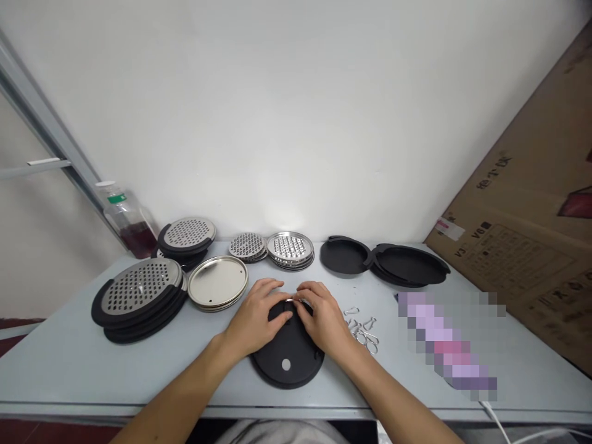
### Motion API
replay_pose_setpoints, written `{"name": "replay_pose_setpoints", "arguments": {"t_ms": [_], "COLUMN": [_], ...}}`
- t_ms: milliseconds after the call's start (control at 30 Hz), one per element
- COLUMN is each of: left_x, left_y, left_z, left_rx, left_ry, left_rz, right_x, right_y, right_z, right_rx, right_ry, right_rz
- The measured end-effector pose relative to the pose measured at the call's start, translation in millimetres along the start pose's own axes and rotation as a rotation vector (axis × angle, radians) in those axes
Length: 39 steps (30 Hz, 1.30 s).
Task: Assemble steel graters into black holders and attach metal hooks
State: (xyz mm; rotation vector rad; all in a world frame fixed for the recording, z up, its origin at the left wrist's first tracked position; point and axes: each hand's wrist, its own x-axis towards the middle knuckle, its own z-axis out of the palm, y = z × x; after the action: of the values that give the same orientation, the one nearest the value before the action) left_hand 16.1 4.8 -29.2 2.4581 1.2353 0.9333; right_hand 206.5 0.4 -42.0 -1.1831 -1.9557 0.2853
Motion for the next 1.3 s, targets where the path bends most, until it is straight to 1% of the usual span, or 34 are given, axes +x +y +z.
{"name": "replay_pose_setpoints", "arguments": {"t_ms": [133, 200, 267, 333, 400, 467, 533, 633, 700, 767, 833, 900, 967, 1000, 1033, 1100, 1167, 1300], "left_x": [-0.8, 0.3, -0.9, -6.7, -16.9, -28.6, -37.2, -38.3, -32.4, -25.1, -19.7, -17.0, -15.4, -14.1, -12.1, -5.4, 4.1, 21.7], "left_y": [-2.4, -1.8, 1.3, 7.5, 16.2, 26.3, 36.5, 48.3, 52.5, 53.2, 49.9, 41.9, 29.3, 21.9, 14.2, 0.3, -9.1, -12.4], "left_z": [-11.3, -16.7, -20.9, -22.2, -19.1, -11.6, -2.9, 2.2, -4.1, -16.7, -31.0, -42.3, -47.7, -48.2, -47.4, -43.2, -36.9, -21.9], "left_rx": [-0.005, -0.022, -0.032, -0.015, 0.04, 0.111, 0.171, 0.199, 0.176, 0.129, 0.082, 0.065, 0.087, 0.115, 0.151, 0.2, 0.181, 0.079], "left_ry": [-0.018, -0.056, -0.108, -0.131, -0.111, -0.092, -0.127, -0.229, -0.317, -0.415, -0.486, -0.53, -0.531, -0.511, -0.478, -0.408, -0.383, -0.339], "left_rz": [-0.019, -0.003, 0.017, 0.001, -0.063, -0.115, -0.12, -0.085, -0.041, 0.023, 0.076, 0.089, 0.075, 0.065, 0.054, 0.035, 0.025, 0.014], "right_x": [-3.7, -2.0, 2.5, 9.3, 17.4, 24.8, 29.6, 29.8, 26.8, 23.6, 21.3, 19.5, 17.1, 15.4, 13.3, 7.9, 1.3, -10.3], "right_y": [0.8, 1.4, 3.3, 7.4, 13.0, 18.1, 20.1, 16.0, 11.1, 7.8, 8.6, 13.3, 20.1, 23.2, 25.6, 26.8, 22.6, 5.3], "right_z": [-9.5, -11.3, -13.4, -17.9, -24.4, -30.0, -31.7, -26.5, -21.8, -19.2, -20.0, -23.8, -29.6, -32.8, -36.1, -42.0, -45.6, -43.7], "right_rx": [0.037, 0.107, 0.195, 0.248, 0.263, 0.276, 0.319, 0.547, 0.646, 0.617, 0.484, 0.302, 0.186, 0.181, 0.215, 0.367, 0.536, 0.75], "right_ry": [-0.046, -0.047, -0.061, -0.085, -0.108, -0.125, -0.148, -0.217, -0.285, -0.34, -0.328, -0.251, -0.189, -0.182, -0.195, -0.273, -0.387, -0.566], "right_rz": [0.115, 0.213, 0.314, 0.372, 0.381, 0.376, 0.358, 0.316, 0.275, 0.242, 0.224, 0.225, 0.268, 0.308, 0.352, 0.419, 0.418, 0.393]}}
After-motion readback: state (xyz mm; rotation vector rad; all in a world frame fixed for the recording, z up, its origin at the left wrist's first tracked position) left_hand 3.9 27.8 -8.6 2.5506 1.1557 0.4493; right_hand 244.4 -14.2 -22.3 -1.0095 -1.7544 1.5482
